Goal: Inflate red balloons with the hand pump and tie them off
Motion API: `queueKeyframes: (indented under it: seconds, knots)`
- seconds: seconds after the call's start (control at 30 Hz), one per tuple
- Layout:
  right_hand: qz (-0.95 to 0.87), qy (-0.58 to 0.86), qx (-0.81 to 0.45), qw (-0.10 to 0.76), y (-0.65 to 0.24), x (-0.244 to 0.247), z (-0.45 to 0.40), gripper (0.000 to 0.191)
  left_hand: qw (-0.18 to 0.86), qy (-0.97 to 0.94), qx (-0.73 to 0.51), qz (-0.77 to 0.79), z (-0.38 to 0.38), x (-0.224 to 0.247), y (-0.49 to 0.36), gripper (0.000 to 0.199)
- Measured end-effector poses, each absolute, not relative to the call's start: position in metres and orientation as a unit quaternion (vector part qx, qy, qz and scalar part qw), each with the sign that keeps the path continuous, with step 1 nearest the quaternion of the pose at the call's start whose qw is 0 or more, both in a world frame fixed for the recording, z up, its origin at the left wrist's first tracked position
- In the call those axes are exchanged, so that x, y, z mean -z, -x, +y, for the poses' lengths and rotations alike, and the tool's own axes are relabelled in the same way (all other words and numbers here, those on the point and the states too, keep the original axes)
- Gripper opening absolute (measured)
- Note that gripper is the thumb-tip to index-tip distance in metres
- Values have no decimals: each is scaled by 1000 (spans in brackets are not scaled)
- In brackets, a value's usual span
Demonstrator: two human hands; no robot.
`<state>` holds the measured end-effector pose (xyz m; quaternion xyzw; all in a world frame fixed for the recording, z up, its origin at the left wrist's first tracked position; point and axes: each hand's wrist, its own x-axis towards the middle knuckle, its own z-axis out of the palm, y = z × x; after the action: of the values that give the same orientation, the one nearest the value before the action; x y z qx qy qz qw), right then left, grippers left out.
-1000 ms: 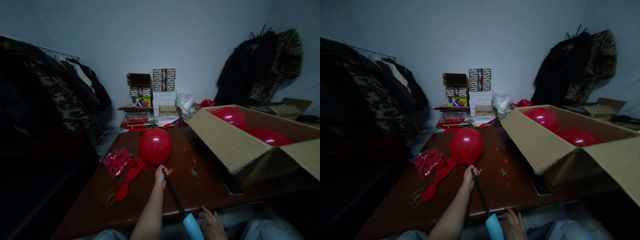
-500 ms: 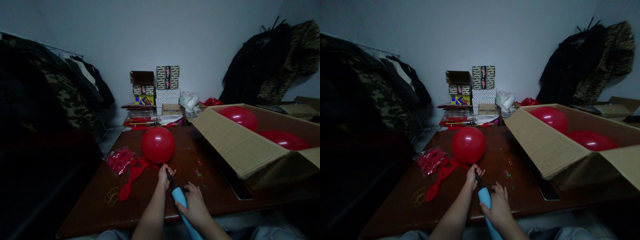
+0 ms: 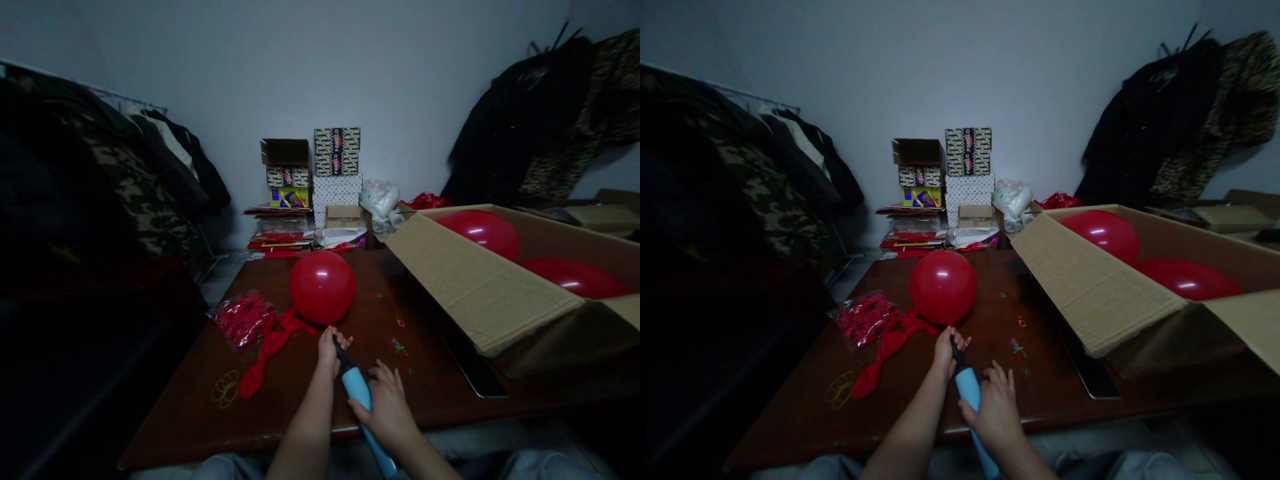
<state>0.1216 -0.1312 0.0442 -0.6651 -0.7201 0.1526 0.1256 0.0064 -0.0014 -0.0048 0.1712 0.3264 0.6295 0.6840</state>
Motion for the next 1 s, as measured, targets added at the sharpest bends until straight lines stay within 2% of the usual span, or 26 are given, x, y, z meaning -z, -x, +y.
queueKeyframes:
  seconds: [0.3,0.47,0.8,1.0]
  knots:
    - [-745,629,-207,80,-169,-22,-188,51,685,-163,-631,325,0,6,-6,23]
    - [-749,608,-260,47,-193,-6,-201,45,688,-161,-630,324,0,5,-4,22]
    - [-745,622,-228,77,-180,-18,-197,37,692,-161,-623,328,-1,3,-3,23]
    - [-741,627,-220,94,-165,-31,-187,43,701,-163,-615,323,-1,1,-4,23]
